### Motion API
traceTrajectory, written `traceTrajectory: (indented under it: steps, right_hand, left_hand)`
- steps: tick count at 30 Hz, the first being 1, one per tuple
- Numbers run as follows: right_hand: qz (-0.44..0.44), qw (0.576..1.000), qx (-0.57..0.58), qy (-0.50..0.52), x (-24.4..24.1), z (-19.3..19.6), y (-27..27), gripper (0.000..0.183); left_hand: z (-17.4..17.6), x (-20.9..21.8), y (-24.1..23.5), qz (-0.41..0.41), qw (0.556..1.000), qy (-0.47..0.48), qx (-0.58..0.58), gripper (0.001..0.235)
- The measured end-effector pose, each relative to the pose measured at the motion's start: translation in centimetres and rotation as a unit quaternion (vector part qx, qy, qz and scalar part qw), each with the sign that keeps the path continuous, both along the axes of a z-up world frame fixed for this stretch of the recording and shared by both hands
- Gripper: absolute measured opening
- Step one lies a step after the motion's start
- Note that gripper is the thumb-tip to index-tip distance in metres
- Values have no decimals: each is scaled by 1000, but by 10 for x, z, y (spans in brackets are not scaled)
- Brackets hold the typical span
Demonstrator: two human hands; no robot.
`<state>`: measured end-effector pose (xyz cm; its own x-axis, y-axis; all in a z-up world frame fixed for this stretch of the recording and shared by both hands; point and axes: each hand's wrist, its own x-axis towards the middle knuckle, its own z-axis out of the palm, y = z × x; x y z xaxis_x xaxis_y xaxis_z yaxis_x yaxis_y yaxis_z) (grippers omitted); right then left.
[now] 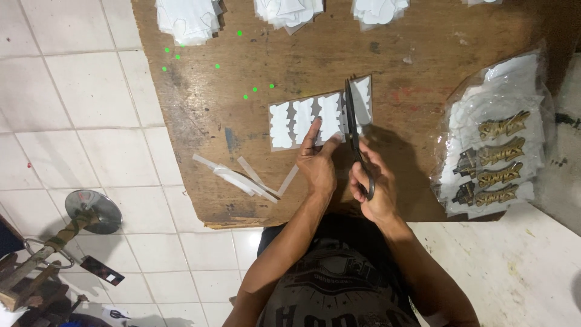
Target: Cutting printed labels from a sheet using scissors and organizing them on a table
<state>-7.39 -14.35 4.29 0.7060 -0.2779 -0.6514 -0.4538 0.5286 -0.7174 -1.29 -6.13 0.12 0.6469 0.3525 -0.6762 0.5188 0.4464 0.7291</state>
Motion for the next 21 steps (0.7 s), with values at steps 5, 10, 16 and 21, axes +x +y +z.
traceTrajectory:
  steps: [5, 10, 16, 21]
  right_hand:
    - [-8, 1000, 7, -4, -11, -16, -3, 50]
    - [-22, 994, -101, -28, 7, -9, -2, 64]
    - [-36, 965, -225, -127, 30, -55, -32, 90]
    - [14, 965, -247, -90, 26, -46, -48, 80]
  left_hand:
    - [-3, -9, 1, -10, 1000, -14, -2, 51]
    - [22, -5, -5, -15, 998, -38, -41, 45]
    - [11, -11, -14, -55, 993, -65, -84, 43]
    - [-16, -5, -3, -62, 997, -38, 1, 52]
